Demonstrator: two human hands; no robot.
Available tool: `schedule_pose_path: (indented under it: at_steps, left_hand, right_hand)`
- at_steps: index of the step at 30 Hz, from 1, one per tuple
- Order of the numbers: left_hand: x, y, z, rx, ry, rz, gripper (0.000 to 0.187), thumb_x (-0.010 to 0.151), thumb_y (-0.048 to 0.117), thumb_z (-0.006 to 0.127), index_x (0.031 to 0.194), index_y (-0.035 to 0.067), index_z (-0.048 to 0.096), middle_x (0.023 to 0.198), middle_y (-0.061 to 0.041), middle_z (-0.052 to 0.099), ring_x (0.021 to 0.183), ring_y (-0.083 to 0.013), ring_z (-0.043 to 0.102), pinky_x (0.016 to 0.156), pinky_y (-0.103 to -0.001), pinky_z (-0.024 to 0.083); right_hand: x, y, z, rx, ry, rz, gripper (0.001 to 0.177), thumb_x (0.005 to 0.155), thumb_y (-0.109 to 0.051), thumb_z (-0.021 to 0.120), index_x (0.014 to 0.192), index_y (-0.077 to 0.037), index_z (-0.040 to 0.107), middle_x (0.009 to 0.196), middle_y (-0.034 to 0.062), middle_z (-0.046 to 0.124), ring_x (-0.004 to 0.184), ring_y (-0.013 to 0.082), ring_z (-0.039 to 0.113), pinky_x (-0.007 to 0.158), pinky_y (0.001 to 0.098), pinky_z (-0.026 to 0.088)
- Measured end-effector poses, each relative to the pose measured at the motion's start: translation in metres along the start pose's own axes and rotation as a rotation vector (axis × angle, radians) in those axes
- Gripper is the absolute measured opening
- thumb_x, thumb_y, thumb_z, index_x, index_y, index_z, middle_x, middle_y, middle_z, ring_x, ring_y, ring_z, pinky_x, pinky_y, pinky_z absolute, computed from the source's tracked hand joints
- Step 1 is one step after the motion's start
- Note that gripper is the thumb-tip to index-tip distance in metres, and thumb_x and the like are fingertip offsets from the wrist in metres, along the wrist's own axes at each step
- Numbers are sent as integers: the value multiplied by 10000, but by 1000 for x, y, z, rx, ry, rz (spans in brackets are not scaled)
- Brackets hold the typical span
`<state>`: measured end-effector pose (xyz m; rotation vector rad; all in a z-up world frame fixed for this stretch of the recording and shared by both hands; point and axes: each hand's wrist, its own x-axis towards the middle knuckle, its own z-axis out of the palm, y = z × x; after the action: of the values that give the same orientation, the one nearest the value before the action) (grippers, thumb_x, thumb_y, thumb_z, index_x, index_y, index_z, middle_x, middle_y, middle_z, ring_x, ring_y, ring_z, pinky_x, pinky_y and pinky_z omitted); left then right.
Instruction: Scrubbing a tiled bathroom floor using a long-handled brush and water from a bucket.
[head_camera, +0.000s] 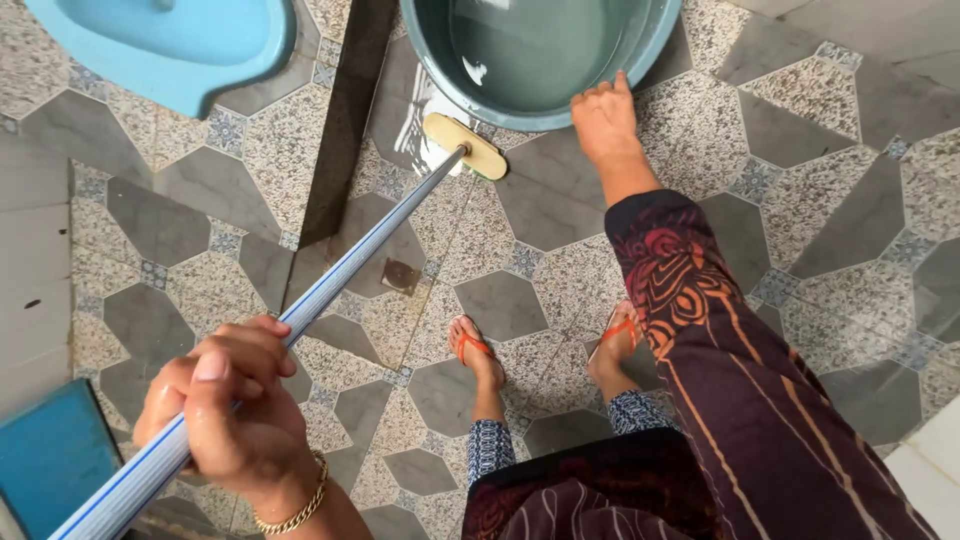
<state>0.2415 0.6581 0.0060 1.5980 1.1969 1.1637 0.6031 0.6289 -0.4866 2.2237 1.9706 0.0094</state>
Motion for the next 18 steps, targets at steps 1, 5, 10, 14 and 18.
schedule_pose_path:
  at_steps: [1,5,10,14,18]
  left_hand:
    - [-2,-2,-2,-34,2,-15,352,994,104,458,666,89,333,546,-112,339,494,-227,413,681,-396,509]
    - [-6,0,-5,-55,10,-25,368,999,114,480,659,98,342,533,-98,343,500,-212,421,694,-386,517]
    - [-10,0,-1,-81,29,-2,339,948,2,447,647,99,323,533,-93,344,491,-211,423,671,-385,530]
    - [-18,0,-1,-98,6,37,366,979,-36,435,647,78,332,535,-115,356,489,-227,426,668,-393,546]
    - [-25,-17,-7,-165,27,43,405,968,60,551,591,88,406,467,-123,399,487,-246,500,761,-459,579]
  right_hand:
    - [-4,2,4,-32,-22,-14,286,741,-140,726,1024,-147,769,887,53,745,899,290,670,1145,576,354]
    - [-28,4,-11,-91,85,-8,137,823,-191,673,911,-171,776,823,59,737,837,268,685,1097,559,406]
    - [-74,20,-37,-138,-2,-22,159,818,-186,705,960,-182,779,886,36,762,916,236,699,1102,501,431]
    - [-124,27,-65,-77,-242,-25,270,857,-197,731,1124,-161,759,1112,104,777,1199,256,684,1199,480,370]
    - [-202,41,-43,13,174,-33,73,855,-95,677,855,-86,750,807,140,724,872,300,695,1084,559,451]
